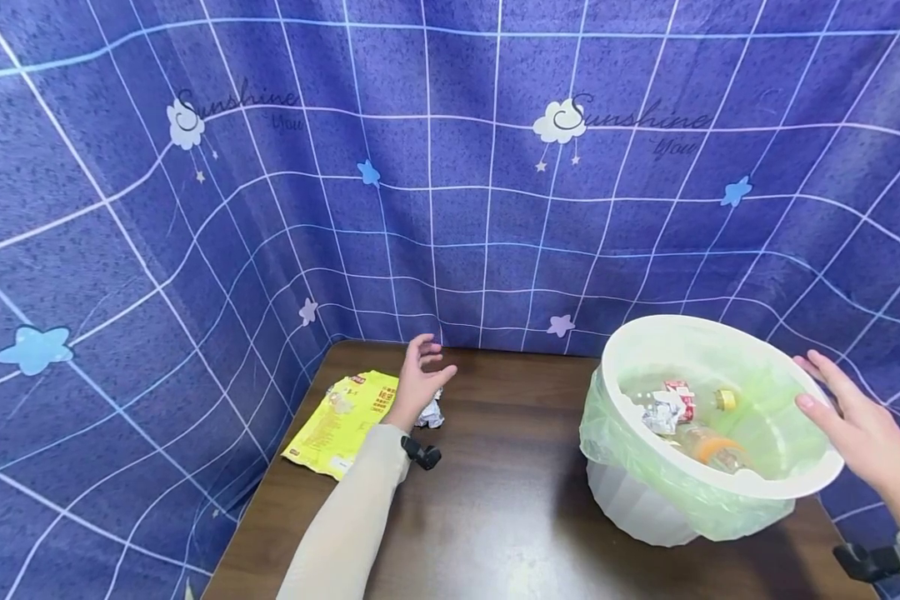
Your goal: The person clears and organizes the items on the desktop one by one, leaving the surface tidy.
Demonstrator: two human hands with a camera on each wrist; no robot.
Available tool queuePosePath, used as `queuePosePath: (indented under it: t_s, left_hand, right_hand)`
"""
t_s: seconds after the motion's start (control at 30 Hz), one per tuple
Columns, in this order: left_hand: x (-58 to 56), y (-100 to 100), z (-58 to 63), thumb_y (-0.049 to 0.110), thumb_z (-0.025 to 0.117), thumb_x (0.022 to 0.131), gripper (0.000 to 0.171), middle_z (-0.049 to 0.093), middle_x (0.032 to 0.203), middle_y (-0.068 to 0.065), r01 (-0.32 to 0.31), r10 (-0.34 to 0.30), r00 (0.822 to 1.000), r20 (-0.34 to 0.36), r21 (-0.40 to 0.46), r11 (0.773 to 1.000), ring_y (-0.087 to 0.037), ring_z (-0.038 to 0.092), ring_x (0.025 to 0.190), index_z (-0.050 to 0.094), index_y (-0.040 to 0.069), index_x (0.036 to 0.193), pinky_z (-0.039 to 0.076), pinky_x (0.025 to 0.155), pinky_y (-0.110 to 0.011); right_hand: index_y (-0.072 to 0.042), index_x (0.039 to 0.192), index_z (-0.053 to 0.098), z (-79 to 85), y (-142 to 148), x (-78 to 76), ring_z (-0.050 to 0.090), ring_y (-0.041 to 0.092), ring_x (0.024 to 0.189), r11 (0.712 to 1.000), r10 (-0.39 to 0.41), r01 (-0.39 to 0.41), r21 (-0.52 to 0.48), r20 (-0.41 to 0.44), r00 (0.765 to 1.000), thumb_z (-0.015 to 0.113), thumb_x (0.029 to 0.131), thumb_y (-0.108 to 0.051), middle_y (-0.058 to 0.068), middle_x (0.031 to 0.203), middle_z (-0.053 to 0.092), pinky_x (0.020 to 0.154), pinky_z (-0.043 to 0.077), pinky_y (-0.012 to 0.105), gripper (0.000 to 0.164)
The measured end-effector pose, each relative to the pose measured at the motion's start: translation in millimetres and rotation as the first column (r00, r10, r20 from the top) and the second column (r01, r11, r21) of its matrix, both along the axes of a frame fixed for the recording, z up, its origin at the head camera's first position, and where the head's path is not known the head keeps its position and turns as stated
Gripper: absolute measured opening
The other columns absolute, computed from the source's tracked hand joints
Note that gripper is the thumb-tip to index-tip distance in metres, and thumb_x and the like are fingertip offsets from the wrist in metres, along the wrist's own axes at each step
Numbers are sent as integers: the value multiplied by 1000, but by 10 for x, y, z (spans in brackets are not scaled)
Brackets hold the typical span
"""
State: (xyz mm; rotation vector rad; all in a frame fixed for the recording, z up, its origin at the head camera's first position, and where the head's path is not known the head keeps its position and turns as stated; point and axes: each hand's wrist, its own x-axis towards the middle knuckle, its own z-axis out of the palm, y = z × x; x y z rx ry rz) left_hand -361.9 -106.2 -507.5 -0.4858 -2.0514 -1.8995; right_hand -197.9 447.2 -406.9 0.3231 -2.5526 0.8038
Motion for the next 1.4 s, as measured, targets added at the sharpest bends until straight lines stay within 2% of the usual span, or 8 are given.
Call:
queuePosePath:
  t_s: [0.23, 0.4, 0.57, 0.77, 0.87, 1.07, 1.3, 1.4]
  left_hand:
    - [35, -223, -371, -3, 74, 72, 69, 51, 114, -21, -102, 105, 993, 55, -45, 994, -38, 50, 103, 37, 2, 130, 42, 84, -52]
    - [36, -262, -554, -1, 76, 71, 70, 50, 116, -23, -126, 130, 990, 63, -61, 990, -39, 46, 109, 37, 0, 129, 36, 86, -49]
    - [-75, -301, -834, -2, 80, 65, 78, 47, 119, -24, -148, 151, 985, 85, -39, 988, -45, 38, 116, 36, 1, 130, 29, 95, -56]
    - [-179, -348, -1207, 2, 83, 61, 89, 46, 123, -21, -197, 217, 967, 132, -154, 968, -39, 41, 116, 33, 9, 134, 31, 98, -49]
    - [-158, -345, -1274, 0, 82, 61, 87, 48, 120, -25, -194, 224, 965, 139, -201, 960, -38, 46, 110, 34, 7, 133, 35, 94, -48]
    - [-115, -334, -1306, -4, 80, 63, 82, 51, 116, -23, -186, 230, 961, 154, -257, 948, -36, 48, 107, 36, 2, 132, 37, 92, -47]
    - [-130, -326, -1382, -1, 77, 66, 79, 53, 113, -14, -193, 273, 932, 239, -310, 931, -25, 51, 101, 37, 10, 133, 42, 85, -39]
    - [-142, -319, -1401, -1, 77, 66, 79, 54, 113, -13, -194, 278, 930, 241, -320, 927, -24, 52, 99, 38, 12, 133, 42, 84, -38]
  right_hand:
    - [-15, 147, 21, -11, -5, 3, 28, -28, 102, 1000, -5, 5, 3, -1, 1000, 52, 92, -10, -32, 137, 26, 86, 11, -4, 63]
    - [-17, 147, 20, -5, -11, 11, 27, -27, 103, 1000, -6, 6, 4, 4, 1000, 51, 93, -11, -32, 138, 26, 86, 10, -4, 63]
    - [-18, 147, 20, -10, -6, 15, 25, -26, 107, 1000, -6, 6, 9, 2, 1000, 51, 93, -11, -31, 139, 26, 87, 9, -3, 63]
    - [-20, 147, 19, -9, -9, 20, 28, -29, 100, 1000, -17, 17, 7, 16, 1000, 52, 93, -12, -26, 141, 27, 85, 10, -5, 64]
    - [-20, 147, 20, -3, -9, 20, 28, -28, 101, 1000, -12, 12, 5, 11, 1000, 52, 92, -12, -26, 141, 27, 86, 10, -4, 64]
    - [-15, 146, 22, -3, -13, 11, 28, -28, 103, 1000, 2, -2, -4, 1, 1000, 52, 92, -10, -31, 138, 27, 87, 11, -4, 62]
    - [-14, 146, 23, 6, -23, 20, 29, -28, 101, 1000, -2, 2, -4, -2, 1000, 52, 92, -10, -32, 137, 27, 86, 12, -4, 62]
    - [-16, 146, 22, 7, -20, 21, 28, -28, 102, 1000, -5, 5, 2, -6, 1000, 52, 92, -10, -30, 138, 28, 86, 12, -4, 63]
